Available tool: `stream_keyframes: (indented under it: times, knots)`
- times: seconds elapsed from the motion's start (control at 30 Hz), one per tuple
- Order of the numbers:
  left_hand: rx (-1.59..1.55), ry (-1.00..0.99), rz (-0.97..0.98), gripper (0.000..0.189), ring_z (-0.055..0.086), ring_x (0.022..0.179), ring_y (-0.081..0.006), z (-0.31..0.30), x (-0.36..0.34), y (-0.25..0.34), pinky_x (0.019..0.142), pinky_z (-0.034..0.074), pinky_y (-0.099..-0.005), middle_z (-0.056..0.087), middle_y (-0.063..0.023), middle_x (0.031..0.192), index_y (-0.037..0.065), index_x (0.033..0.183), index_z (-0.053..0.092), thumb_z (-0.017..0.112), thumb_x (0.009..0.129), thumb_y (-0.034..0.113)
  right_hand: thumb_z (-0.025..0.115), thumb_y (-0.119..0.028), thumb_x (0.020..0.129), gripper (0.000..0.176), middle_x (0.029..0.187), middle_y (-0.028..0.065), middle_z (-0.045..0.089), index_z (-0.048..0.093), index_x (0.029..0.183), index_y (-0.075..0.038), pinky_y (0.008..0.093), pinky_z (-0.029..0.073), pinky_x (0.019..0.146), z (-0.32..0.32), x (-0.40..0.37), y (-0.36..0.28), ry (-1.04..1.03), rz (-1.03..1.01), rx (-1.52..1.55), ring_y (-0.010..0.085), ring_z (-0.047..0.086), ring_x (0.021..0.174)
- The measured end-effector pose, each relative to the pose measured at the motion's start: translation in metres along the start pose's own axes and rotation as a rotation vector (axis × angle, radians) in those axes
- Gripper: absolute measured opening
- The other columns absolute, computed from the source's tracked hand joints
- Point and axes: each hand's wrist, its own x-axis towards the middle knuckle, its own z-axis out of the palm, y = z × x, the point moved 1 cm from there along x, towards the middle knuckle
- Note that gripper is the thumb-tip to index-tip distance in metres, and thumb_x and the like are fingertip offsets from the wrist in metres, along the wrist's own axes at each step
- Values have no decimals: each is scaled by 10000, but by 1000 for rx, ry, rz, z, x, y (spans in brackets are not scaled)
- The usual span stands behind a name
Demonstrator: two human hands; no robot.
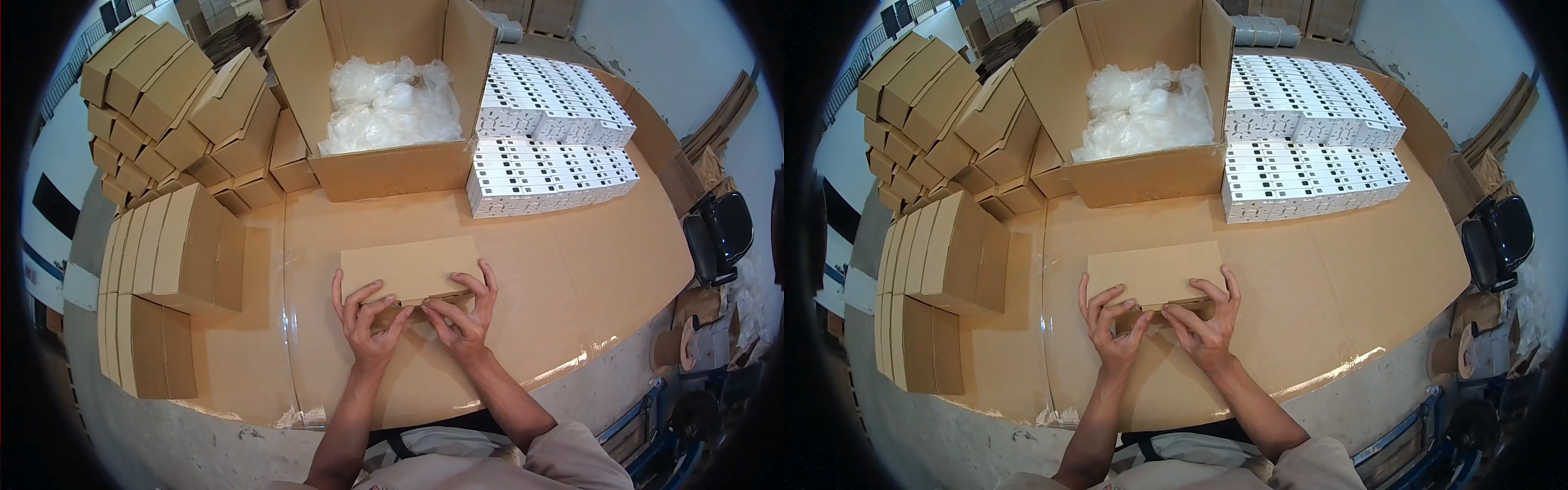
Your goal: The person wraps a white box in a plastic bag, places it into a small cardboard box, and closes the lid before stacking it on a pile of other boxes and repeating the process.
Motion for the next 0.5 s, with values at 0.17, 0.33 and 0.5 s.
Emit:
stream_keyframes:
  times: [0.17, 0.33, 0.5]
  knots:
    - [2, 2, 16, 376, 401, 1432, -477, 4, -6, -7, 1174, 352, -623, 672, -62, 1189, 128, 975, 687, 940, 698, 157, 911, -142, 657, 261, 1211, 118, 619, 794, 885, -192, 622, 359, 1159, 2, 3, -1, -3, -28, -23, 380, 520, 1292]
    - [9, 19, 57, 332, 620, 1196, -283, 3, 2, -2, 1208, 301, -683, 691, -27, 1087, 142, 930, 678, 928, 720, 200, 903, -97, 664, 265, 1192, 102, 644, 776, 885, -168, 633, 351, 1142, 3, -1, 3, -49, -45, -32, 453, 470, 1334]
    - [5, 31, 48, 327, 614, 1212, -300, 5, 0, -4, 1211, 295, -680, 702, -23, 1079, 140, 918, 680, 931, 716, 197, 891, -135, 731, 208, 1100, 55, 673, 776, 903, -151, 607, 338, 1165, -1, 7, -4, -43, 4, -35, 349, 552, 1250]
